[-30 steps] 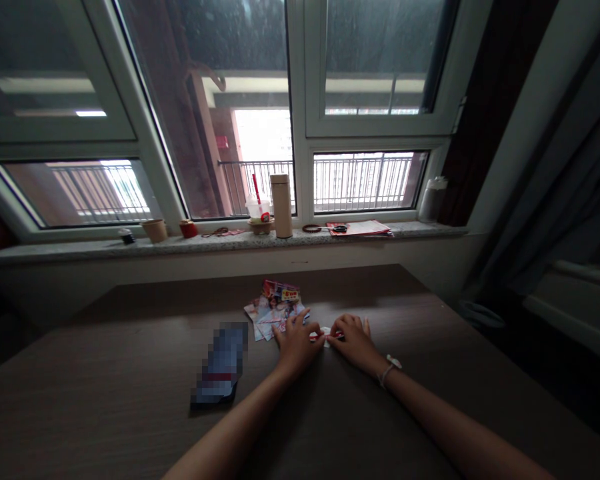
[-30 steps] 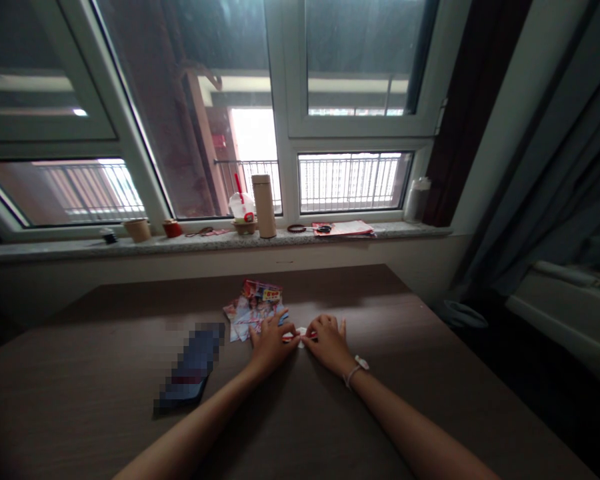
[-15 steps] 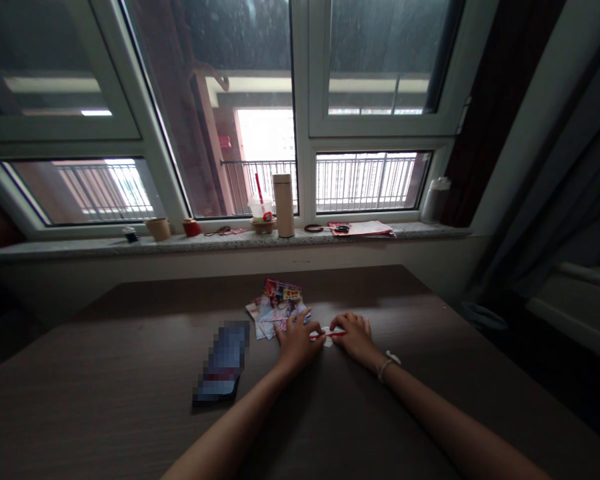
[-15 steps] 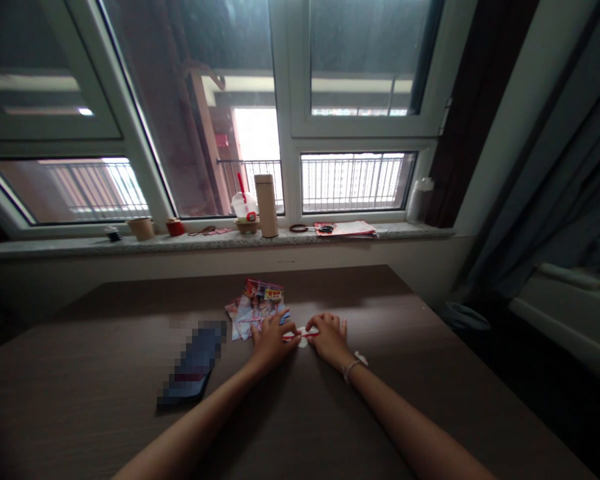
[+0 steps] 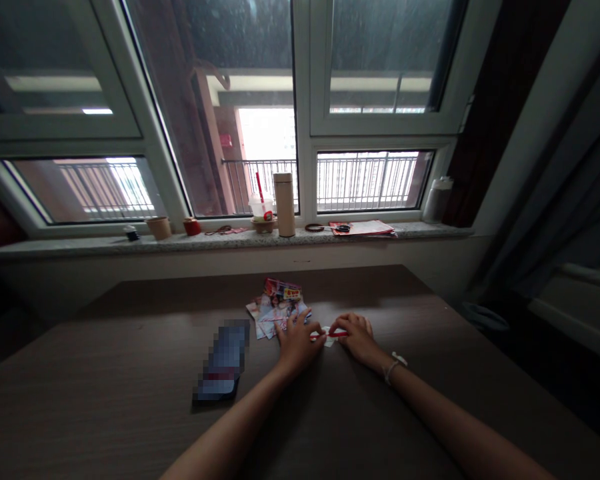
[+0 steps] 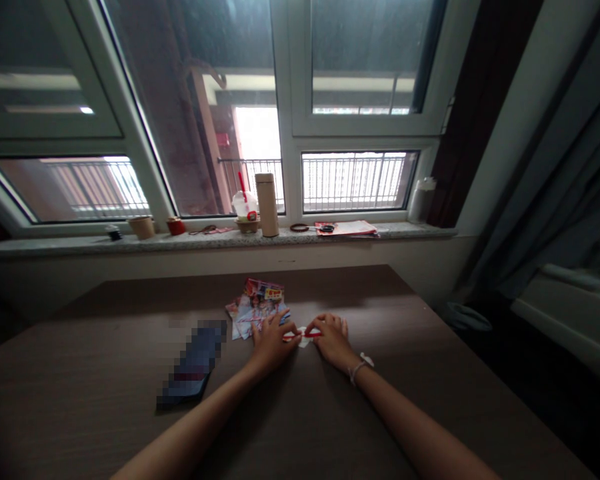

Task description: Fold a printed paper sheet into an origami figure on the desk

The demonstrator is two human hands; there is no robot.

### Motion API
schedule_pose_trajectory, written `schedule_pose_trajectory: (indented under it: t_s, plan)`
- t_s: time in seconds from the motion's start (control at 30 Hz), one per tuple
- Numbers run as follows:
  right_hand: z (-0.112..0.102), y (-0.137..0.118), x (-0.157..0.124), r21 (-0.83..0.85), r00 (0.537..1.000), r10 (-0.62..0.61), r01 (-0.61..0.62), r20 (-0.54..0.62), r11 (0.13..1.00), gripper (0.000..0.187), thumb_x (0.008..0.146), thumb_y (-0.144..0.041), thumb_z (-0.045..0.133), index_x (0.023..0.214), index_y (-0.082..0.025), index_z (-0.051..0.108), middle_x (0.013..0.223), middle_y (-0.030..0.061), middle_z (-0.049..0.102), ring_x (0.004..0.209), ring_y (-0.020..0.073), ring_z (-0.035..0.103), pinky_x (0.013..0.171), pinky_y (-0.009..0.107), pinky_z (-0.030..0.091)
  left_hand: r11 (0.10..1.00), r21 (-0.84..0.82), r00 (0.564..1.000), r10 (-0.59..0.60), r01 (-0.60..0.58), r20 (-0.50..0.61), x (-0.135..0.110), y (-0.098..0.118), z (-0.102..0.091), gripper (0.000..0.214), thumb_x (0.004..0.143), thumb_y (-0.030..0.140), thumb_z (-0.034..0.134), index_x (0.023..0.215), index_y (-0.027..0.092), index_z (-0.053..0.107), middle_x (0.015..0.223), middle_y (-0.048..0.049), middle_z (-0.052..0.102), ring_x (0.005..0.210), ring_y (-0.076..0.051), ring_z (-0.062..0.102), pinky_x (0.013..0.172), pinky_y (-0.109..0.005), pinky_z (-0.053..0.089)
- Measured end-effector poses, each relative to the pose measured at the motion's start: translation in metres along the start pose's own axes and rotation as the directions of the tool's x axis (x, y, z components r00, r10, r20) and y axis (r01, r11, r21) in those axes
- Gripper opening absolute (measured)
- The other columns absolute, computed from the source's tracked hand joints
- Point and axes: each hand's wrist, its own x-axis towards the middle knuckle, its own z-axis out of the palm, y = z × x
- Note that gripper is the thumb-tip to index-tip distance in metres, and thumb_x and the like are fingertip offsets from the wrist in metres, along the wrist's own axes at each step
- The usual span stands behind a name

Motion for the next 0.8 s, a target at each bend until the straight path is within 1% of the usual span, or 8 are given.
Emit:
schedule_pose_trajectory:
  t_s: [0.1, 0.2, 0.27, 0.37, 0.53, 0.7, 0.8]
  plan:
    - [0.001, 0.001, -0.001, -0.002, 1.0, -0.022, 0.022, -0.008, 1.0, 0.037, 0.08, -0.014, 0.05, 0.102, -0.034, 0.073, 0.125, 0.0015, 0.057, 0.127, 0.0238, 0.041, 0.114, 0.045, 0.018, 1.0, 0.002, 1.0, 0.004, -0.004, -0.008, 0.0, 0.0, 0.001, 0.015, 0.086, 0.044, 0.067, 0.095, 0.034, 0.073, 0.154, 0.0006, 0.045, 0.143, -0.037, 0.032, 0.111, -0.077, 0.008]
    - [0.001, 0.001, -0.002, -0.013, 1.0, -0.024, 0.024, -0.016, 1.0, 0.026, 0.087, -0.025, 0.053, 0.1, -0.034, 0.073, 0.123, 0.0018, 0.058, 0.126, 0.0246, 0.043, 0.116, 0.049, 0.014, 1.0, -0.005, 1.0, -0.002, 0.002, -0.005, 0.002, -0.001, 0.001, 0.015, 0.084, 0.045, 0.07, 0.094, 0.034, 0.074, 0.153, 0.0002, 0.045, 0.143, -0.037, 0.032, 0.11, -0.077, 0.009]
    - [0.0, 0.0, -0.002, -0.021, 0.999, -0.029, 0.029, -0.018, 0.999, 0.02, 0.088, -0.034, 0.057, 0.1, -0.034, 0.073, 0.122, 0.002, 0.059, 0.126, 0.0254, 0.044, 0.117, 0.051, 0.012, 1.0, -0.006, 1.0, -0.006, 0.006, 0.001, 0.002, -0.002, 0.0, 0.015, 0.084, 0.045, 0.07, 0.095, 0.034, 0.074, 0.153, 0.0001, 0.045, 0.143, -0.036, 0.033, 0.111, -0.077, 0.008]
    - [0.0, -0.002, -0.002, -0.027, 0.999, -0.036, 0.036, -0.011, 0.999, 0.019, 0.087, -0.041, 0.061, 0.101, -0.034, 0.071, 0.123, 0.0023, 0.059, 0.126, 0.0261, 0.044, 0.117, 0.052, 0.013, 1.0, -0.007, 1.0, -0.011, 0.011, 0.014, 0.003, -0.002, -0.001, 0.016, 0.084, 0.045, 0.07, 0.096, 0.035, 0.074, 0.154, 0.0006, 0.045, 0.143, -0.035, 0.033, 0.112, -0.075, 0.008]
    - [0.0, -0.004, 0.0, -0.035, 1.0, 0.003, -0.003, 0.001, 0.999, 0.016, 0.085, -0.04, 0.064, 0.099, -0.035, 0.07, 0.127, 0.0014, 0.056, 0.13, 0.0272, 0.041, 0.117, 0.056, 0.008, 1.0, -0.023, 1.0, -0.016, 0.016, 0.023, 0.003, 0.001, -0.002, 0.017, 0.082, 0.045, 0.071, 0.096, 0.035, 0.074, 0.153, 0.0011, 0.045, 0.143, -0.036, 0.032, 0.111, -0.076, 0.008]
    - [0.0, -0.006, 0.003, -0.036, 0.999, 0.038, -0.037, 0.016, 0.999, 0.018, 0.085, -0.035, 0.064, 0.101, -0.035, 0.07, 0.129, 0.0012, 0.055, 0.132, 0.0265, 0.04, 0.118, 0.055, 0.008, 0.999, -0.022, 0.998, -0.028, 0.029, 0.048, 0.003, 0.006, -0.005, 0.016, 0.082, 0.042, 0.07, 0.096, 0.034, 0.073, 0.153, 0.001, 0.046, 0.144, -0.038, 0.029, 0.109, -0.08, 0.008]
    - [-0.001, -0.007, 0.004, -0.029, 0.998, 0.061, -0.06, 0.025, 0.998, 0.019, 0.083, -0.031, 0.065, 0.101, -0.035, 0.07, 0.13, 0.0009, 0.054, 0.133, 0.0259, 0.039, 0.118, 0.054, 0.008, 0.999, -0.015, 0.996, -0.032, 0.033, 0.088, 0.004, 0.005, -0.01, 0.017, 0.084, 0.042, 0.067, 0.098, 0.035, 0.073, 0.156, 0.0024, 0.042, 0.145, -0.04, 0.029, 0.108, -0.081, 0.009]
